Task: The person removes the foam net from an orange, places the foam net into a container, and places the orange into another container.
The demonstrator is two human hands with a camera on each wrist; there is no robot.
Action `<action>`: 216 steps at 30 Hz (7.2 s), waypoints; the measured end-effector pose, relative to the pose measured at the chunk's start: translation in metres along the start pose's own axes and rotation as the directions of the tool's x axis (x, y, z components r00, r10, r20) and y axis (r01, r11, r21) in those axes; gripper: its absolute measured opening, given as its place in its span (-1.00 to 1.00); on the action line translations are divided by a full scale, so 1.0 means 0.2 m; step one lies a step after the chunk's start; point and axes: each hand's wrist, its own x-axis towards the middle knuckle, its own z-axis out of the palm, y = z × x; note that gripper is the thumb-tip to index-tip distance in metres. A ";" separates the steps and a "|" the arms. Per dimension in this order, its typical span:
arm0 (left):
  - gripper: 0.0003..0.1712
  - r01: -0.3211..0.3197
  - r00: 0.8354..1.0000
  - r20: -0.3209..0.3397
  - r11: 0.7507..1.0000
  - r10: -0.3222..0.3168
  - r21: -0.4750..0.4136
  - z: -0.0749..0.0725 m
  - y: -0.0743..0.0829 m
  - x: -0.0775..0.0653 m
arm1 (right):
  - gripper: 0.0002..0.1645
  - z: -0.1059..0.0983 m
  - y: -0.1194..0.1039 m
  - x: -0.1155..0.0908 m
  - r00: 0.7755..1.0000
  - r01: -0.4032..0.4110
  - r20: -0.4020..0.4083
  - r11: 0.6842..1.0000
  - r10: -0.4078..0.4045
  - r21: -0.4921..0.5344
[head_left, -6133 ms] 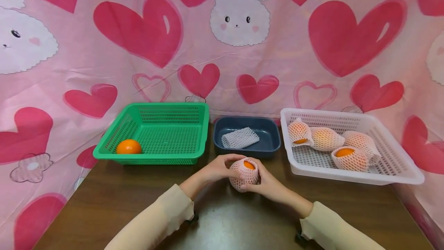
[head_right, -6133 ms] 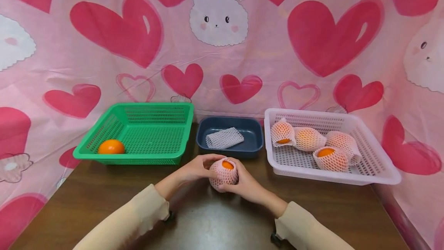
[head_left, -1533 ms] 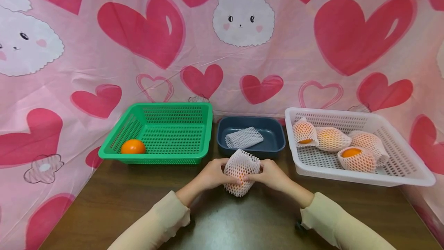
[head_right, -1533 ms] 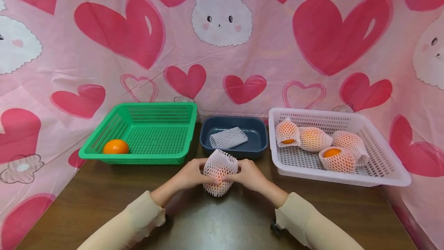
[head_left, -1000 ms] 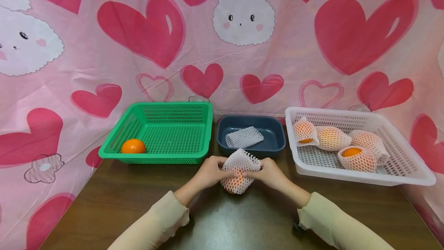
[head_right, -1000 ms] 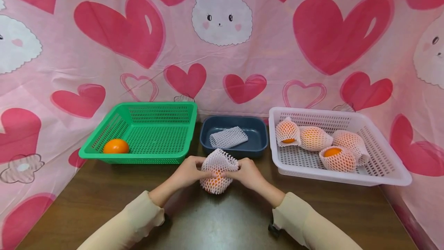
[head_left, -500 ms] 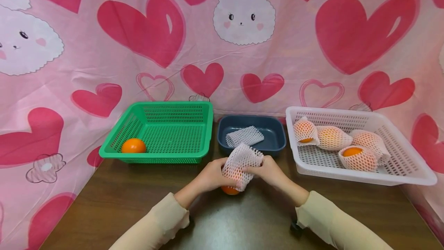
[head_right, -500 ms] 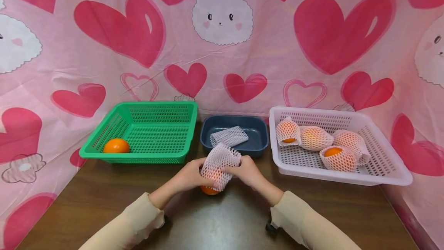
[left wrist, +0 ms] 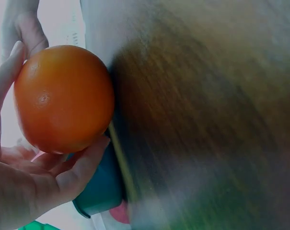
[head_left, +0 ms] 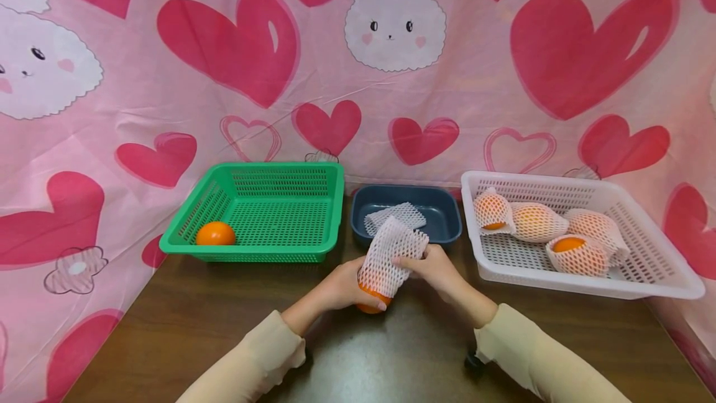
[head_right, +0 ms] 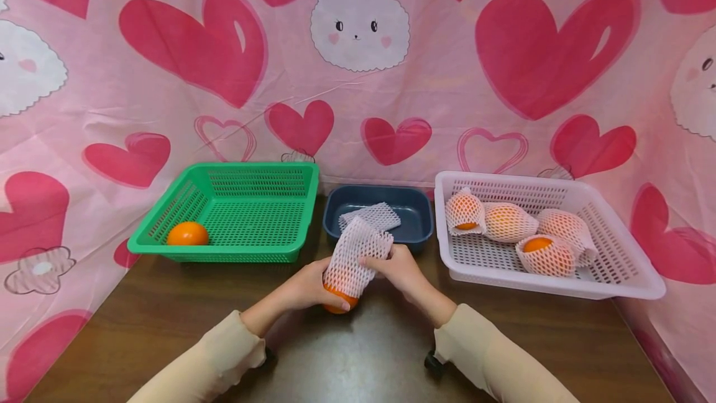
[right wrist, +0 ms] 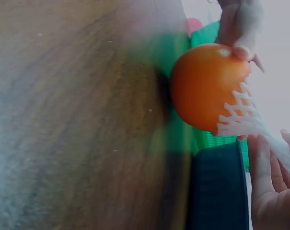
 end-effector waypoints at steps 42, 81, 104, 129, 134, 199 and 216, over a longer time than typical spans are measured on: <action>-0.13 0.079 0.994 0.074 0.997 -0.080 0.022 0.01 -0.01 0.02 | -0.36 -0.13 -0.12 0.43 0.940 -0.139 -0.295 0.981 0.173 0.133; -0.15 0.083 0.995 0.045 0.996 -0.084 0.030 0.03 0.02 0.01 | -0.39 -0.15 -0.05 0.46 0.997 -0.075 -0.060 0.643 0.045 -0.762; -0.16 0.063 0.998 -0.013 0.997 -0.063 0.053 -0.01 0.07 -0.02 | -0.44 -0.13 -0.19 0.41 0.990 0.003 -0.087 0.637 -0.110 -0.771; -0.17 0.043 0.974 -0.225 0.996 -0.024 0.082 -0.42 0.23 -0.16 | -0.48 0.13 -0.28 0.33 0.975 0.216 0.062 0.826 -0.215 -0.520; -0.15 0.061 0.964 -0.262 0.996 -0.041 0.070 -0.50 0.21 -0.18 | -0.47 0.22 -0.27 0.33 0.980 0.195 0.114 0.910 -0.164 -0.367; -0.08 0.516 0.841 -0.364 0.795 -0.400 0.318 -0.87 -0.29 -0.14 | -0.34 0.59 -0.15 0.31 0.983 -0.172 0.139 0.839 0.117 0.516; -0.19 0.525 0.842 -0.360 0.764 -0.401 0.376 -0.88 -0.29 -0.14 | -0.36 0.59 -0.16 0.31 0.981 -0.188 0.145 0.837 0.131 0.514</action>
